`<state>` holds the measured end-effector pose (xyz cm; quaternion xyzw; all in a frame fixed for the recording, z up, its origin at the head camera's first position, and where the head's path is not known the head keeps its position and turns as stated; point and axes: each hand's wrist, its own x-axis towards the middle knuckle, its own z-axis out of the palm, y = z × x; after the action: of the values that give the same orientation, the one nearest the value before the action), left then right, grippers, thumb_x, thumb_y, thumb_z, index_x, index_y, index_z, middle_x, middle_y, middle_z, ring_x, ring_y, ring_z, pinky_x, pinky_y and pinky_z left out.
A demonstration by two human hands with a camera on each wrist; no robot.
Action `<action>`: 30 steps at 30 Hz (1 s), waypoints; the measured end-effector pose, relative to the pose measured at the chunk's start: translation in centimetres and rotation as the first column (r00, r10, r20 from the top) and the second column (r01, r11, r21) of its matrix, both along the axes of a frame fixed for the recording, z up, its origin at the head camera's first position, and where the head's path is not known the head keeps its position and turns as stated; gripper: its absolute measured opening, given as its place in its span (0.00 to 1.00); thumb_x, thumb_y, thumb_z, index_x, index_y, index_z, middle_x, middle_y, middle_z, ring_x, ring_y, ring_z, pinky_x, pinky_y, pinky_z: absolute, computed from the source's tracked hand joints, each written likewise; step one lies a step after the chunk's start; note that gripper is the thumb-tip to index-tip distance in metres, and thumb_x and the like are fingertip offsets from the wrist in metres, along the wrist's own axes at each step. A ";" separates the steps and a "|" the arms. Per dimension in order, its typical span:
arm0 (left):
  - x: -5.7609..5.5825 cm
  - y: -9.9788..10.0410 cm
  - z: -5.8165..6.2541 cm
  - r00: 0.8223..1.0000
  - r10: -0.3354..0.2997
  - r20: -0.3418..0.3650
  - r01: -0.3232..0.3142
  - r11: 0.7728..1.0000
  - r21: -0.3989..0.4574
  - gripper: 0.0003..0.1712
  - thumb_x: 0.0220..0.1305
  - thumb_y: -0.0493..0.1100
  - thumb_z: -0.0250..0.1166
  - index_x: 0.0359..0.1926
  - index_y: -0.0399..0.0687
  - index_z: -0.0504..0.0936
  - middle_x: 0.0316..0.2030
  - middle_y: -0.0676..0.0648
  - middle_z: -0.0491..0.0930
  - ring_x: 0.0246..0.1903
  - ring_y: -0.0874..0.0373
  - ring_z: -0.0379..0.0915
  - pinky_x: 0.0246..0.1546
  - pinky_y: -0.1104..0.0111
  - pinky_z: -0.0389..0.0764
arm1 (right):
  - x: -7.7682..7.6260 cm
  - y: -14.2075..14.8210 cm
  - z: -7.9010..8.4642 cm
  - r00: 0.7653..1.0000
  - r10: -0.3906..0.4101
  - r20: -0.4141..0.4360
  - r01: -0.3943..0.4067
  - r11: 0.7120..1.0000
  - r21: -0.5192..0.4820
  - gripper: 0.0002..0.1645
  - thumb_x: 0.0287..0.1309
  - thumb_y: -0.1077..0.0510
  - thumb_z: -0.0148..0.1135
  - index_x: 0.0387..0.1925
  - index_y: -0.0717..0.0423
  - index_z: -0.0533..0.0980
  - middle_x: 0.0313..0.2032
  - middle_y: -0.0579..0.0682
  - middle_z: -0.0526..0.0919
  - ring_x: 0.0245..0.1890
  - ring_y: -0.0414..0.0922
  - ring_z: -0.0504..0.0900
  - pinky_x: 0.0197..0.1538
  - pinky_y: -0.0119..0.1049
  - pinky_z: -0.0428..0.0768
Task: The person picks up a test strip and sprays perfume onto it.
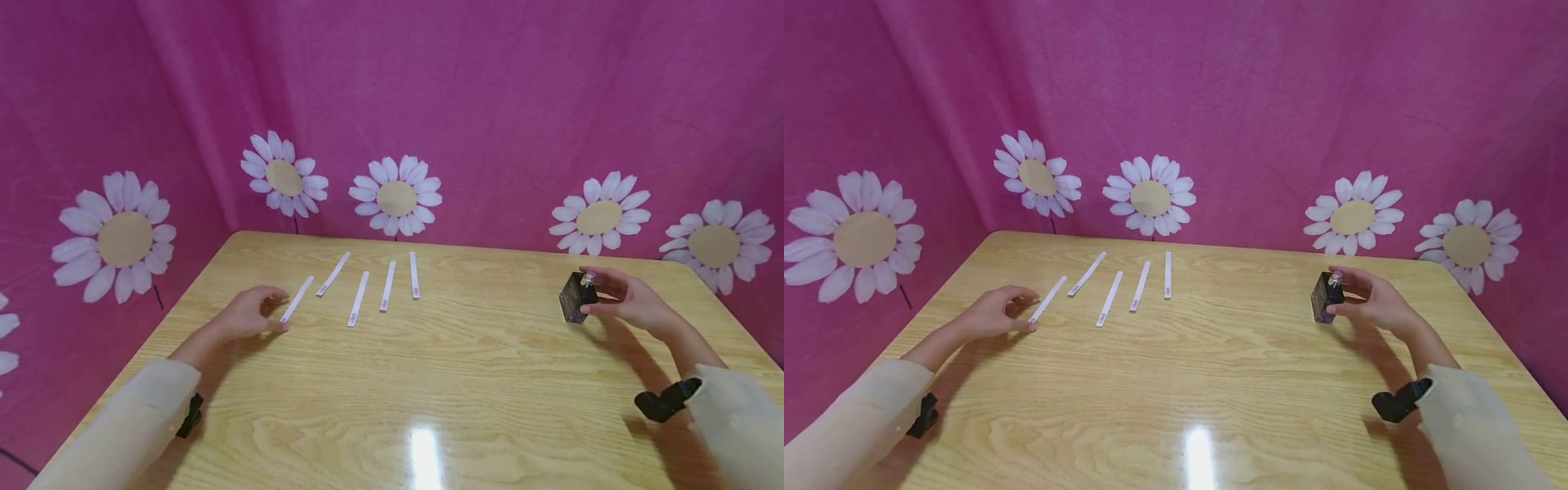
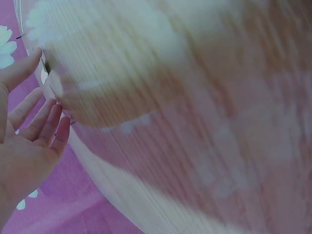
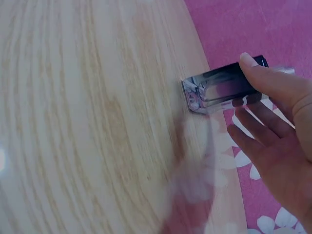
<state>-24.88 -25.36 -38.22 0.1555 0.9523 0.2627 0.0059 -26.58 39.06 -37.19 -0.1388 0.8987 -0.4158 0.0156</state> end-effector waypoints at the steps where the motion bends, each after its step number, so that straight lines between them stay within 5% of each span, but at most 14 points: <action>1: 0.0 0.0 0.0 1.000 0.002 0.003 -0.002 1.000 0.008 0.33 0.48 0.41 0.75 0.54 0.30 0.76 0.48 0.31 0.78 0.49 0.39 0.74 0.52 0.49 0.76 | 0.0 0.1 -0.1 1.000 0.007 0.003 -0.007 1.000 -0.014 0.40 0.55 0.63 0.67 0.68 0.55 0.62 0.45 0.15 0.70 0.45 0.12 0.69 0.44 0.11 0.73; 7: -0.1 0.0 0.1 0.999 0.033 0.037 -0.034 0.999 0.033 0.29 0.50 0.37 0.73 0.52 0.28 0.76 0.47 0.31 0.80 0.48 0.39 0.75 0.54 0.49 0.76 | -0.1 0.5 -0.2 0.999 0.022 0.044 -0.020 0.998 -0.065 0.38 0.56 0.63 0.66 0.67 0.50 0.63 0.46 0.15 0.71 0.45 0.13 0.71 0.43 0.13 0.75; 15: -0.6 0.1 0.4 0.989 0.083 0.119 -0.100 0.986 0.137 0.24 0.47 0.33 0.73 0.46 0.27 0.78 0.35 0.37 0.80 0.34 0.57 0.74 0.36 0.73 0.75 | -0.1 0.6 -0.1 0.998 0.002 0.067 0.001 0.999 -0.036 0.39 0.58 0.59 0.65 0.69 0.52 0.61 0.47 0.16 0.70 0.45 0.12 0.69 0.43 0.13 0.76; 23: -0.6 0.1 1.0 0.981 0.118 0.151 -0.138 0.982 0.127 0.24 0.46 0.34 0.73 0.45 0.26 0.78 0.32 0.37 0.82 0.29 0.64 0.72 0.28 0.74 0.74 | -0.3 0.5 -0.2 0.998 0.001 0.066 0.000 1.000 -0.022 0.39 0.57 0.60 0.66 0.68 0.53 0.61 0.45 0.18 0.71 0.44 0.13 0.69 0.43 0.13 0.75; 30: -0.2 0.1 0.9 0.962 0.147 0.230 -0.193 0.962 0.192 0.26 0.46 0.33 0.72 0.46 0.24 0.77 0.29 0.39 0.82 0.24 0.67 0.70 0.23 0.75 0.75 | -0.3 0.5 -0.6 0.998 0.029 0.059 -0.021 0.992 -0.126 0.32 0.57 0.67 0.63 0.61 0.45 0.66 0.44 0.19 0.75 0.44 0.17 0.73 0.41 0.17 0.78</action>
<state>-25.11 -25.31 -37.30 0.0434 0.9224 0.3776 0.0688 -26.84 39.59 -37.79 -0.1380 0.8682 -0.4751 0.0395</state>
